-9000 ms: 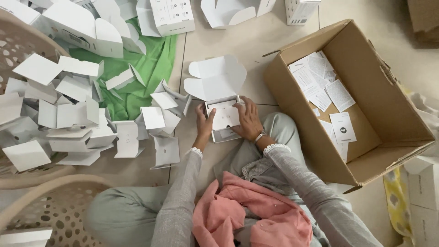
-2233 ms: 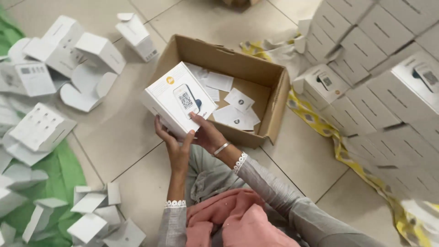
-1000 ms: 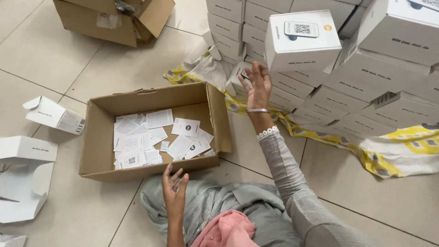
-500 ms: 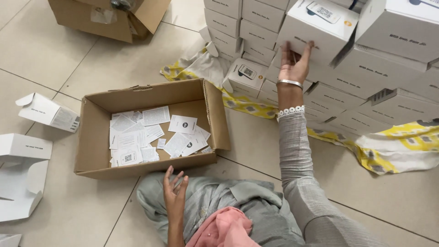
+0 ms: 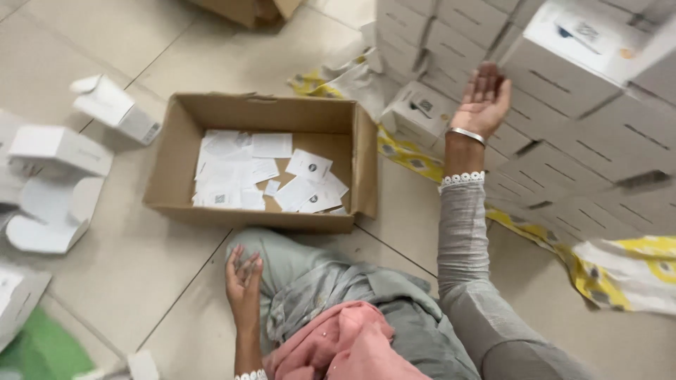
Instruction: The person places manuals or papers into white boxes, then closes and stacks the boxes.
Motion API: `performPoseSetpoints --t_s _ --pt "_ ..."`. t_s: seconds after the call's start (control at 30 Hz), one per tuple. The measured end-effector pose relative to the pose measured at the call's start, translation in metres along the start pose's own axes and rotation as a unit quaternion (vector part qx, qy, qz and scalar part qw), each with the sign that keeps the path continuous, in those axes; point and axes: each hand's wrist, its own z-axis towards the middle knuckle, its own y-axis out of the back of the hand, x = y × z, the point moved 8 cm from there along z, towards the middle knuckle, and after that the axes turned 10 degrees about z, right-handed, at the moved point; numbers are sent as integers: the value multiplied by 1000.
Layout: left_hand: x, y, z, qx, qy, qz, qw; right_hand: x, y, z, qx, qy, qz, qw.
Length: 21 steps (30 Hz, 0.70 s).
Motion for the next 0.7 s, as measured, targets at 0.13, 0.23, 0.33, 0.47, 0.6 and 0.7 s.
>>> performPoseSetpoints --t_s 0.13,0.23,0.33,0.47,0.6,0.7 --pt "42 100 -19 -149 9 11 989 -97 -28 -115 56 -57 -59 995" --pt "69 170 -62 -252 34 109 961 -190 -29 -240 82 -203 -141 966" --pt "104 228 -106 -320 52 148 934 -265 -37 -404 259 -352 -217 873" --pt "117 268 -170 -393 81 303 864 -298 -3 -610 505 -503 -245 657" --pt "146 286 -220 -484 124 549 670 -282 38 -739 696 -513 -299 404" --pt "240 302 -244 -433 310 474 701 -275 86 -773 731 -515 -318 315"
